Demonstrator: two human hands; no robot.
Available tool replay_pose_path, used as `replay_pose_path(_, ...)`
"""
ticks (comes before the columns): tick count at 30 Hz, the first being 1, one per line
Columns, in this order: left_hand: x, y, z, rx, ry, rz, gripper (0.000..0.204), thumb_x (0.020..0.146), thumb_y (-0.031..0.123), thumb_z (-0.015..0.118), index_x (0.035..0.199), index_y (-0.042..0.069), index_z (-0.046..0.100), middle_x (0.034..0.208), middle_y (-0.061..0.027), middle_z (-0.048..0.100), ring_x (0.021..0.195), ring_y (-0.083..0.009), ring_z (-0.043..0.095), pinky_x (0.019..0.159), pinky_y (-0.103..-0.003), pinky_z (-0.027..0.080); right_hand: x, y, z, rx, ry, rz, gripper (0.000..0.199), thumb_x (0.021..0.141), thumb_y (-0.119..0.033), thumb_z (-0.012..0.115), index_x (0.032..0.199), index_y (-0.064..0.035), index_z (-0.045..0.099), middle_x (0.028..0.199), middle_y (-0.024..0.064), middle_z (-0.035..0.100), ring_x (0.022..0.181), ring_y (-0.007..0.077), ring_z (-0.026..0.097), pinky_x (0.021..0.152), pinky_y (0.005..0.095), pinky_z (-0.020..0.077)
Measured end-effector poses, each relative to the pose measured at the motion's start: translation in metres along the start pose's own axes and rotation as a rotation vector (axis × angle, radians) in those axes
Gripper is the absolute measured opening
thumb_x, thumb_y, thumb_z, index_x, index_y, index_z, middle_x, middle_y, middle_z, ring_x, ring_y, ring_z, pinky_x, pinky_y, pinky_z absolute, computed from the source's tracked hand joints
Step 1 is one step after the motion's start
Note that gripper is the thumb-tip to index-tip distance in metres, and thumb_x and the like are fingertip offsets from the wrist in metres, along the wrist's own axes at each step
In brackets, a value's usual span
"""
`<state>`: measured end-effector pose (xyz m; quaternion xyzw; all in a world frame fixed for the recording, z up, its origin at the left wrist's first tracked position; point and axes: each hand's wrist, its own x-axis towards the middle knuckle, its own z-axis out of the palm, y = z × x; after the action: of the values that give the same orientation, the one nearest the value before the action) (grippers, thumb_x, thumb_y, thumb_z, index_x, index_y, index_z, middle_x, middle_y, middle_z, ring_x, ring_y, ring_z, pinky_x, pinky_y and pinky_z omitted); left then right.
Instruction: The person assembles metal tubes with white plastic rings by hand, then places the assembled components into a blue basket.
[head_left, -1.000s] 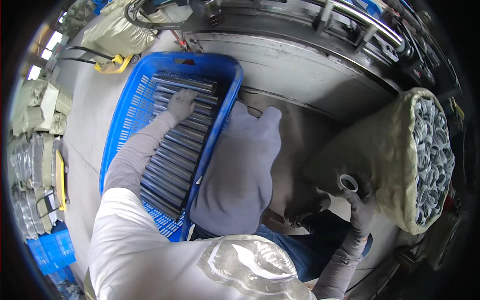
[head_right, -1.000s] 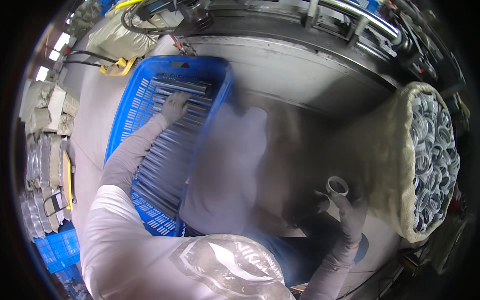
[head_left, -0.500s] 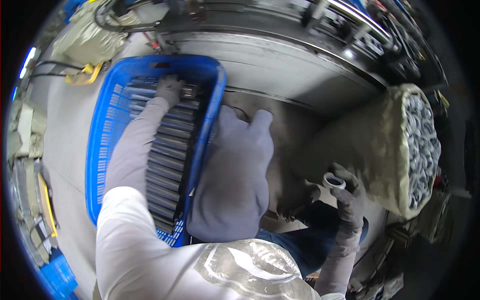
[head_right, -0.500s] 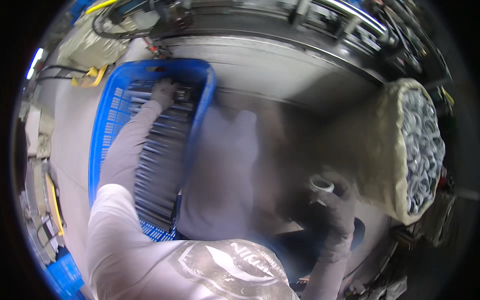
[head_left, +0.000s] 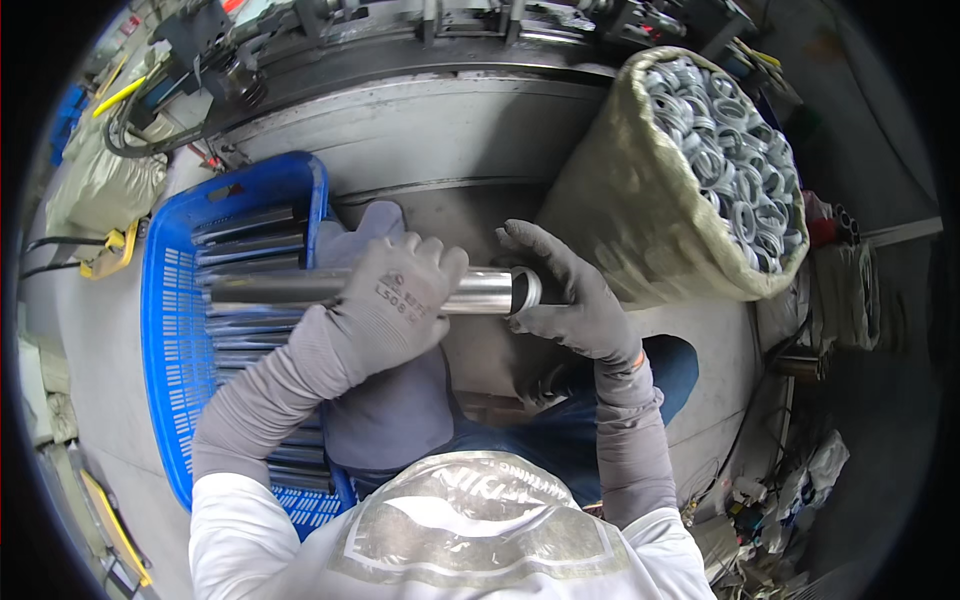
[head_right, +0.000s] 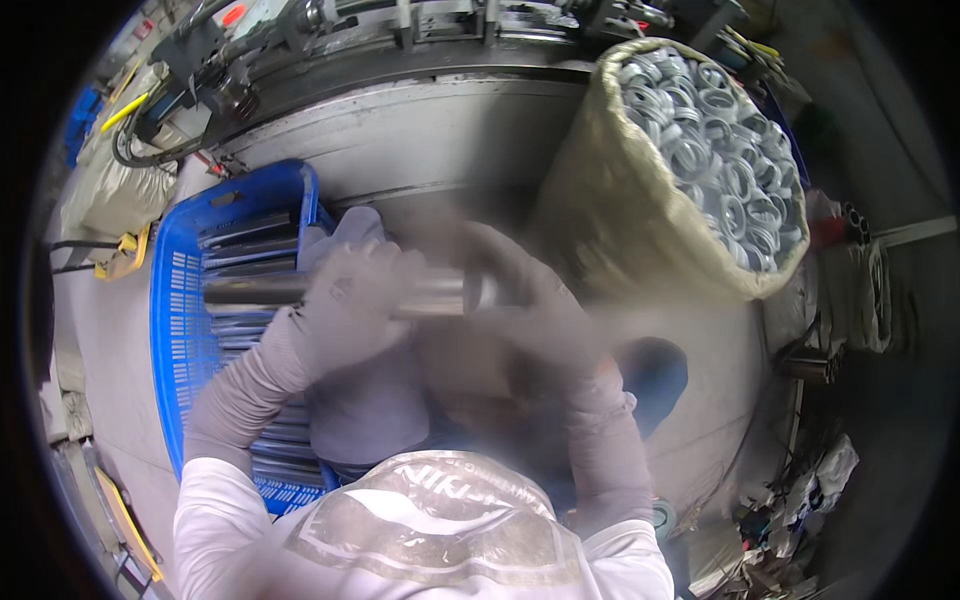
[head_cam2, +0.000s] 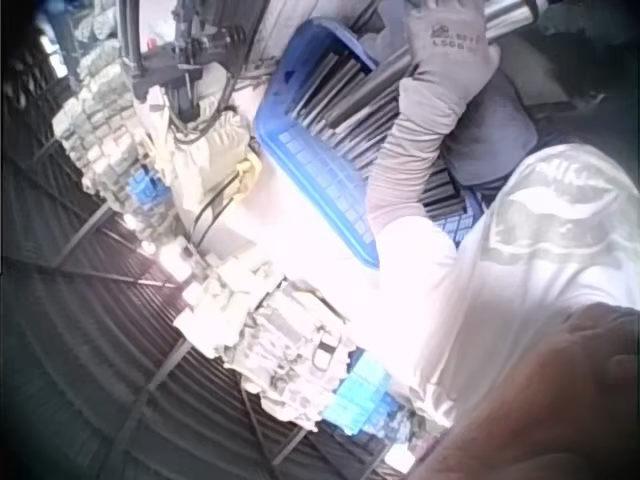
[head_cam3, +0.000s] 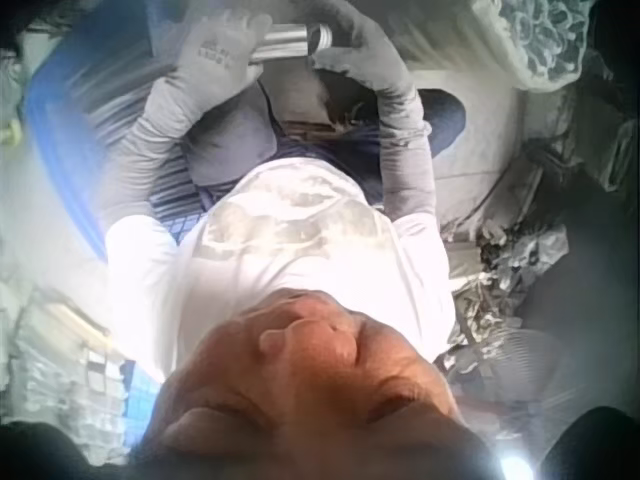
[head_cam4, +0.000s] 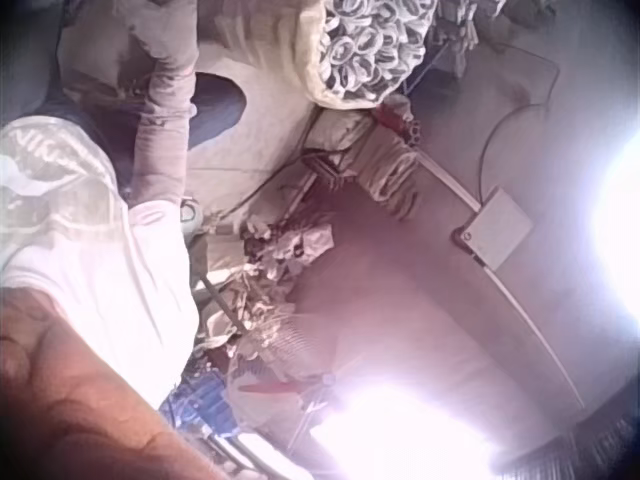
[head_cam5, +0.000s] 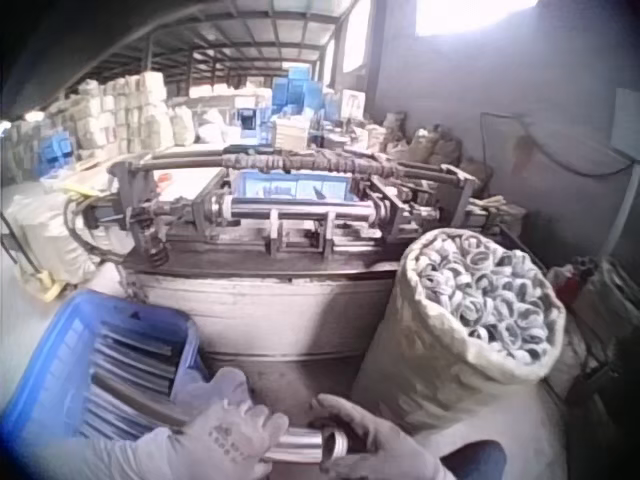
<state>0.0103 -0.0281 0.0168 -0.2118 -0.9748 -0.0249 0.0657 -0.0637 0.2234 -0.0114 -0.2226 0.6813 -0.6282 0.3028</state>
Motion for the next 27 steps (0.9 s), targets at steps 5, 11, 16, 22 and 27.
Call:
replay_pose_path(5,0.014,0.033,0.02,-0.04,0.016,-0.041,0.042,0.077,0.03,0.081,0.104,0.008,0.058,0.094,-0.0077,0.066,0.089,-0.0232,0.069,0.074,-0.038,0.055,-0.012,0.035,0.006,0.419,0.207,-0.082,0.068,0.093,-0.014,0.077,0.153,0.0043,0.05,0.145,0.0186,0.062,0.127,0.0244,0.065,0.11,0.0359,0.0513)
replay_pose_path(11,0.031,0.052,0.026,0.014,-0.01,-0.028,0.041,0.077,0.028,0.08,0.105,0.007,0.059,0.096,-0.0084,0.067,0.093,-0.0229,0.07,0.077,-0.037,0.056,0.0,0.067,0.034,-0.13,0.729,-0.303,0.044,0.113,-0.03,0.043,0.118,0.0029,0.072,0.117,0.0125,0.073,0.107,0.021,0.07,0.098,0.0332,0.0528)
replay_pose_path(16,0.036,0.053,0.032,0.037,-0.003,0.023,0.04,0.077,0.027,0.08,0.105,0.007,0.059,0.096,-0.0081,0.067,0.094,-0.0224,0.07,0.079,-0.036,0.056,0.005,0.077,0.028,-0.278,0.743,-0.422,0.038,0.111,-0.017,0.042,0.108,0.0044,0.073,0.106,0.0122,0.073,0.098,0.0191,0.069,0.092,0.0318,0.0534)
replay_pose_path(22,0.043,0.05,0.042,0.003,-0.033,0.091,0.042,0.076,0.027,0.082,0.105,0.007,0.059,0.098,-0.0074,0.068,0.096,-0.0227,0.07,0.081,-0.036,0.056,0.016,0.09,0.039,-0.118,0.789,-0.371,0.014,0.101,-0.003,0.057,0.103,0.0032,0.069,0.098,0.0094,0.071,0.089,0.0182,0.069,0.078,0.0294,0.0546)
replay_pose_path(27,0.053,0.055,0.028,-0.037,-0.046,0.115,0.054,0.081,0.025,0.08,0.125,0.002,0.06,0.112,-0.013,0.067,0.108,-0.0276,0.068,0.093,-0.042,0.054,0.018,0.098,0.035,0.003,0.865,-0.119,0.016,0.101,-0.01,0.059,0.106,-0.0001,0.071,0.099,0.0067,0.073,0.089,0.0175,0.068,0.077,0.0307,0.0537)
